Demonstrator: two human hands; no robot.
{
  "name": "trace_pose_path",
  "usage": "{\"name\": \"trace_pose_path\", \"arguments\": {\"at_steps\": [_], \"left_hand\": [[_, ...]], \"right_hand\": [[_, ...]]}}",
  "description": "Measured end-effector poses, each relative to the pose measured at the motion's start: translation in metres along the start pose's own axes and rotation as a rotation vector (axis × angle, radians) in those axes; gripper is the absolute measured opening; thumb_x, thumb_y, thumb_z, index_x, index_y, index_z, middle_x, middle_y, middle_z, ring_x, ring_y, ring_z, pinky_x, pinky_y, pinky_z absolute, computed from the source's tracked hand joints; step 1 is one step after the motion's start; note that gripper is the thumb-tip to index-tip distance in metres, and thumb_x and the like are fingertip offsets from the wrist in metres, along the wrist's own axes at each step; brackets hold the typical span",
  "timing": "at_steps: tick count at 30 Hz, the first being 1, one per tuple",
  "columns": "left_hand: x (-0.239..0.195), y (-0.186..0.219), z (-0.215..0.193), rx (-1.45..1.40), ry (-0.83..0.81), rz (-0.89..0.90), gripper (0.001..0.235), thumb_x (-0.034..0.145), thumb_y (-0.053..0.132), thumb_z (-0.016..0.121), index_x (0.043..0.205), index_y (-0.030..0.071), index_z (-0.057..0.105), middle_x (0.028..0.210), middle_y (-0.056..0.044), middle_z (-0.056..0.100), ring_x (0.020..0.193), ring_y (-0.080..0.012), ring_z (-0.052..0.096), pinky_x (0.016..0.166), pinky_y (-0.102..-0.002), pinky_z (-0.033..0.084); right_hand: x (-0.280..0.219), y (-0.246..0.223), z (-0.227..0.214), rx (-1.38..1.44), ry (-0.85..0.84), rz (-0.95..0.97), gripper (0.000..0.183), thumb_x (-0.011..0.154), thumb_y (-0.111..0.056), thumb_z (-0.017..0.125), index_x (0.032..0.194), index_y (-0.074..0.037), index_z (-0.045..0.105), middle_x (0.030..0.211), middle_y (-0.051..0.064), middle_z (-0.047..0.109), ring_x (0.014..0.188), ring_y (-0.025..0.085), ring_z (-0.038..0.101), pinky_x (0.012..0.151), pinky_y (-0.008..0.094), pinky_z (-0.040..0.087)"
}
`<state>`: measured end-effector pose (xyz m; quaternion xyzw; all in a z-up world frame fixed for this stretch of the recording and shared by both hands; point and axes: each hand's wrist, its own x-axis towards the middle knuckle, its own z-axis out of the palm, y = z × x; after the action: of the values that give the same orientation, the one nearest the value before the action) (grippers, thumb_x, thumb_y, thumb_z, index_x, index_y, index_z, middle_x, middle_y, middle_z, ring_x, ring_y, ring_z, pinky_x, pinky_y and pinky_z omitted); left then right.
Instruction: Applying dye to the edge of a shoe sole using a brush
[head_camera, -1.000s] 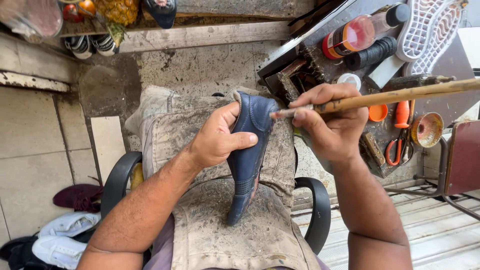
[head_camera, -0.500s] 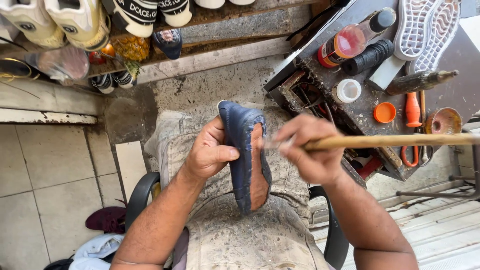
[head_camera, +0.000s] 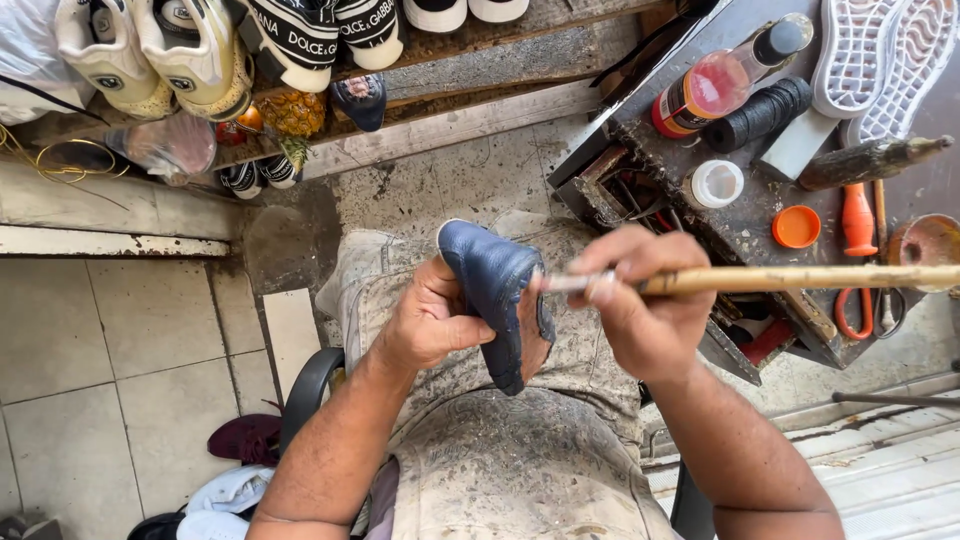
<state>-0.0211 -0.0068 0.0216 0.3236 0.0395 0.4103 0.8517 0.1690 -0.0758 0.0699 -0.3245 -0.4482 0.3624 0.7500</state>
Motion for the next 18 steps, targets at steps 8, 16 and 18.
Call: {"name": "trace_pose_path", "arguments": {"at_steps": [8, 16, 18], "left_hand": [[0.000, 0.008, 0.018, 0.176, -0.011, -0.028, 0.038, 0.077, -0.009, 0.078, 0.113, -0.005, 0.066, 0.088, -0.020, 0.075, 0.075, -0.0223, 0.075, 0.061, -0.037, 0.065], [0.010, 0.019, 0.011, 0.460, 0.000, -0.006, 0.035, 0.075, -0.006, 0.081, 0.108, -0.002, 0.071, 0.089, -0.018, 0.074, 0.081, -0.0169, 0.070, 0.064, -0.038, 0.065], [0.011, 0.028, 0.010, 0.665, 0.006, -0.114, 0.030, 0.078, -0.001, 0.078, 0.107, 0.004, 0.074, 0.088, -0.014, 0.075, 0.080, -0.0205, 0.072, 0.066, -0.037, 0.063]], "right_hand": [[0.007, -0.010, -0.011, -0.049, -0.034, 0.016, 0.026, 0.088, 0.005, 0.070, 0.097, -0.005, 0.048, 0.090, 0.029, 0.069, 0.069, 0.024, 0.075, 0.063, 0.029, 0.066], [0.015, -0.002, -0.017, -0.048, -0.019, 0.030, 0.024, 0.090, 0.007, 0.068, 0.098, -0.003, 0.048, 0.089, 0.029, 0.067, 0.069, 0.025, 0.075, 0.063, 0.029, 0.067], [0.014, -0.008, -0.013, -0.107, -0.057, 0.022, 0.025, 0.089, 0.006, 0.071, 0.098, -0.004, 0.050, 0.090, 0.028, 0.068, 0.070, 0.024, 0.076, 0.064, 0.029, 0.067]]}}
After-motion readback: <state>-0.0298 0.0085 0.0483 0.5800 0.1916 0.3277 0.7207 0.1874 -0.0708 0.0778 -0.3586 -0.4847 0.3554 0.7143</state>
